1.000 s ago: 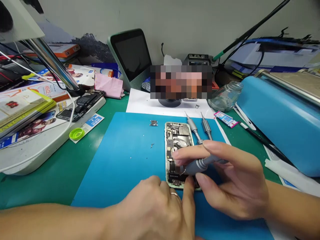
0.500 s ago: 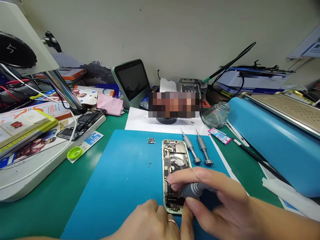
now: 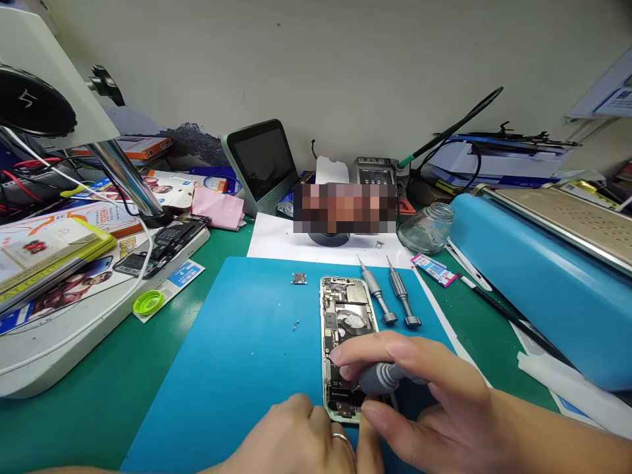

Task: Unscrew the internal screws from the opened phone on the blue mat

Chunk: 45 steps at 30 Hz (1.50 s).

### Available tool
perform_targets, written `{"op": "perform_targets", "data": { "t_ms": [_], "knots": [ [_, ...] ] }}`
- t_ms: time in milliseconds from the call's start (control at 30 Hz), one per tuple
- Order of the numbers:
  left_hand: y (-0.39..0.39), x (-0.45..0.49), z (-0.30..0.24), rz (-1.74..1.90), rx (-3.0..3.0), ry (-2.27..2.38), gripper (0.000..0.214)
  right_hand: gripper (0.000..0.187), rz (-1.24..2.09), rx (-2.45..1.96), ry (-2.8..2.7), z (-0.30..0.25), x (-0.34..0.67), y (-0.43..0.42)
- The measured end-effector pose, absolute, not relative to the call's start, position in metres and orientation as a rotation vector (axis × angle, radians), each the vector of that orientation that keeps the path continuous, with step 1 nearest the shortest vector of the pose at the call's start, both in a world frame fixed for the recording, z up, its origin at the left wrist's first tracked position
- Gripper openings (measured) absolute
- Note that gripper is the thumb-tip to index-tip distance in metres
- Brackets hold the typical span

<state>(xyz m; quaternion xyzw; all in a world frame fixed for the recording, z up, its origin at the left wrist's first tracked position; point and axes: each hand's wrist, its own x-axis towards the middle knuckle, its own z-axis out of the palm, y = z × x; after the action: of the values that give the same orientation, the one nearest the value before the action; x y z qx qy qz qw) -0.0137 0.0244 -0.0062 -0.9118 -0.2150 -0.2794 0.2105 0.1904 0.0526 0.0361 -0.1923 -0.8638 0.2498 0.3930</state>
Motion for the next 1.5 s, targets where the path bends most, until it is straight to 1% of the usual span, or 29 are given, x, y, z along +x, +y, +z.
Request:
{"op": "perform_targets", "data": {
  "t_ms": [133,533,633,767,900,1000,1333,1500],
  "knots": [
    [0.029,-0.017,0.002,-0.735,-2.546,-0.546,0.024,0.093,0.632,-0.522,-2.183,0.037,0.19,0.052],
    [0.031,-0.021,0.009,-0.651,-2.582,-0.517,0.022,0.095,0.668,-0.521,-2.161,0.036,0.188,0.052],
    [0.031,-0.021,0.009,-0.659,-2.577,-0.517,0.025,0.093,0.658,-0.534,-2.163,0.037,0.188,0.053],
    [0.029,-0.021,0.009,-0.659,-2.57,-0.52,0.024,0.092,0.639,-0.544,-2.169,0.037,0.189,0.054],
    [0.028,-0.022,0.008,-0.636,-2.585,-0.505,0.029,0.096,0.645,-0.535,-2.175,0.035,0.189,0.053],
    [0.028,-0.023,0.007,-0.611,-2.601,-0.49,0.027,0.098,0.635,-0.508,-2.182,0.033,0.189,0.053],
    [0.029,-0.021,0.008,-0.668,-2.578,-0.512,0.024,0.092,0.657,-0.522,-2.184,0.038,0.189,0.054],
    [0.029,-0.022,0.007,-0.649,-2.592,-0.508,0.025,0.097,0.654,-0.507,-2.191,0.039,0.189,0.054]
  ]
}}
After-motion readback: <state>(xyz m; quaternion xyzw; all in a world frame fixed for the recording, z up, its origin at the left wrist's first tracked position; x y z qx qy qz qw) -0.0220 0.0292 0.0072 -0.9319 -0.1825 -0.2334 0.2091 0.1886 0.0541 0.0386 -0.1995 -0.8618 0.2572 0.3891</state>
